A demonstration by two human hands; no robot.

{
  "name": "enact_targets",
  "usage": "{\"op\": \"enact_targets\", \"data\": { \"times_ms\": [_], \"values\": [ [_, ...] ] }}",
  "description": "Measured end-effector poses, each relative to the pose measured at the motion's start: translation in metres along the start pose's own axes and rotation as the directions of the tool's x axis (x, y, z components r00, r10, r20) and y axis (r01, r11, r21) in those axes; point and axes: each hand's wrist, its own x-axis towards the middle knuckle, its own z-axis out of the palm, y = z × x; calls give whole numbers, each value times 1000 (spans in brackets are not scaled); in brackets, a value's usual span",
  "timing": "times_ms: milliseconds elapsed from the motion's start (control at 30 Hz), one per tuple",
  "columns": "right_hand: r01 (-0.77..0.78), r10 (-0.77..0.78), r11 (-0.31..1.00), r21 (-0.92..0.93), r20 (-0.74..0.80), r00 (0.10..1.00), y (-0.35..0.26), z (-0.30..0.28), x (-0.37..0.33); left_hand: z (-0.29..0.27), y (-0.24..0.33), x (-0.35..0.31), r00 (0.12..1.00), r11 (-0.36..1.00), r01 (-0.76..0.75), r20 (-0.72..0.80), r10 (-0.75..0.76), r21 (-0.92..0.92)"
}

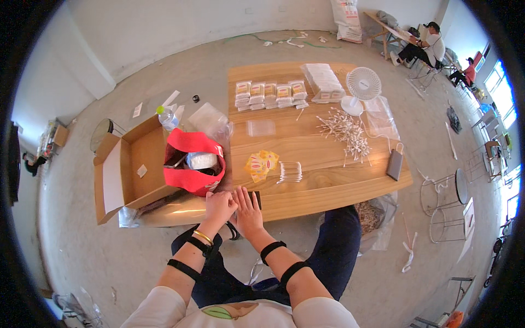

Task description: Sorting cotton swabs on a desk and placing them into a plastic bag.

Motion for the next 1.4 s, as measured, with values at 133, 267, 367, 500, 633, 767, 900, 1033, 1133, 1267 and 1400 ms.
{"op": "enact_targets", "data": {
  "times_ms": [133,267,367,500,633,767,900,1033,1133,1267,1400],
  "values": [
    [-57,82,950,306,-69,994,8,-7,-5,5,-27,-10,980,965,58,-168,-103,-256],
    [-60,67,983,175,-33,997,21,-12,-8,31,-42,-23,839,787,199,-313,-445,-584],
    [-42,42,991,124,2,999,16,-11,-5,47,-46,-26,811,644,317,-153,-564,-696],
    [-55,54,996,73,19,998,13,-9,-3,47,-53,-21,821,511,505,205,-532,-696],
    [-72,69,992,108,24,997,8,-5,2,47,-38,-15,856,576,389,51,-514,-719],
    [-86,90,977,193,-11,996,-4,-7,5,50,-37,-17,859,695,303,-130,-496,-652],
    [41,14,951,305,-178,984,11,-11,7,45,-48,-21,881,753,350,-79,-467,-558],
    [47,149,852,522,-327,933,64,-32,-1,22,-45,-40,802,567,513,124,-585,-644],
    [-223,415,861,457,-380,827,120,-40,-4,1,-30,-56,840,846,364,-256,-479,-389],
    [-336,487,849,407,-355,798,168,-38,11,-18,21,-50,907,835,145,-266,-327,-531],
    [-307,401,899,314,-303,864,174,-38,20,-15,82,-40,988,867,-110,-149,41,-486]
  ]
}}
